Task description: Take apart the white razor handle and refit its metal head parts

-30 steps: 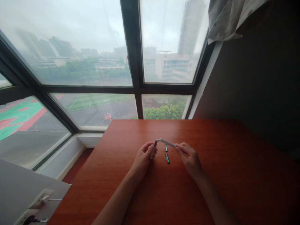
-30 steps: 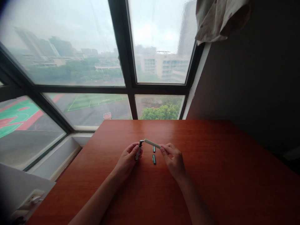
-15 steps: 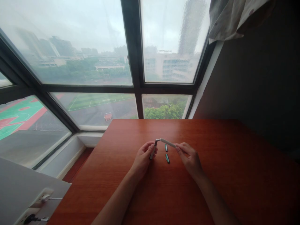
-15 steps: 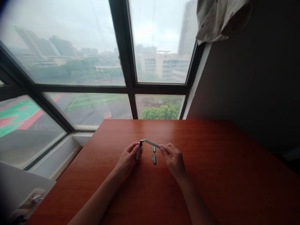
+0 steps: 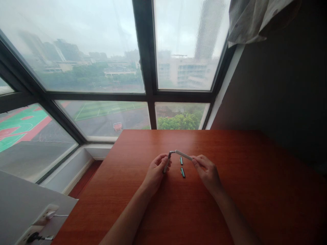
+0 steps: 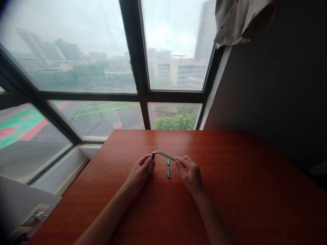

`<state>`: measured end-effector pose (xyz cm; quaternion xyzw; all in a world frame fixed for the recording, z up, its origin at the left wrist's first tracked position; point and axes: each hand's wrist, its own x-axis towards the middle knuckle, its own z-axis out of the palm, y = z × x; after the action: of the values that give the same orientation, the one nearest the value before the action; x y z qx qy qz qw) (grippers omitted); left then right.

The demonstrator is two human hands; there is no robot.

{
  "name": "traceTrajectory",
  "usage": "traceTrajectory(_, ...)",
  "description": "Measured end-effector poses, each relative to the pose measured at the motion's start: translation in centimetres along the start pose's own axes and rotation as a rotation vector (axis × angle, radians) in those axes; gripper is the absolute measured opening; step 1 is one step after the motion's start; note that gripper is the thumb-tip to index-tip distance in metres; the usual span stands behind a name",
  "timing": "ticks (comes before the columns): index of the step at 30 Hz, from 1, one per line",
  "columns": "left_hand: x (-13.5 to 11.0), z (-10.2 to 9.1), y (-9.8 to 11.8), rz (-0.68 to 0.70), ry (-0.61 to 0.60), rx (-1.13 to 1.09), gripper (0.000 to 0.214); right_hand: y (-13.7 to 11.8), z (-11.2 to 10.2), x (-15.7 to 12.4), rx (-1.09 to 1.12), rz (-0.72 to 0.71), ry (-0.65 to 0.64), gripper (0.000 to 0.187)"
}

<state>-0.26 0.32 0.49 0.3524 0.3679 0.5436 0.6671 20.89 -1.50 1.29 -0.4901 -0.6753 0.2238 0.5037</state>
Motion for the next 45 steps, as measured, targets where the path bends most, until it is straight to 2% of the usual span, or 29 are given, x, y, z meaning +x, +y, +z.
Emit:
traceTrajectory(27, -0.13, 0.00, 0.17, -0.002, 0.026, 0.021, 0.033, 0.11, -0.15, 0.02, -0.055, -0.010, -0.001, 0.023)
traceTrajectory(38, -0.20, 0.23, 0.67, 0.010, 0.053, -0.004, 0.033, 0.38, -0.17, -0.02, -0.024, 0.011, 0.003, 0.023)
traceTrajectory(45, -0.10, 0.21, 0.32, -0.011, 0.028, 0.044, 0.035, -0.17, -0.21, 0.08, 0.007, 0.014, -0.004, 0.024)
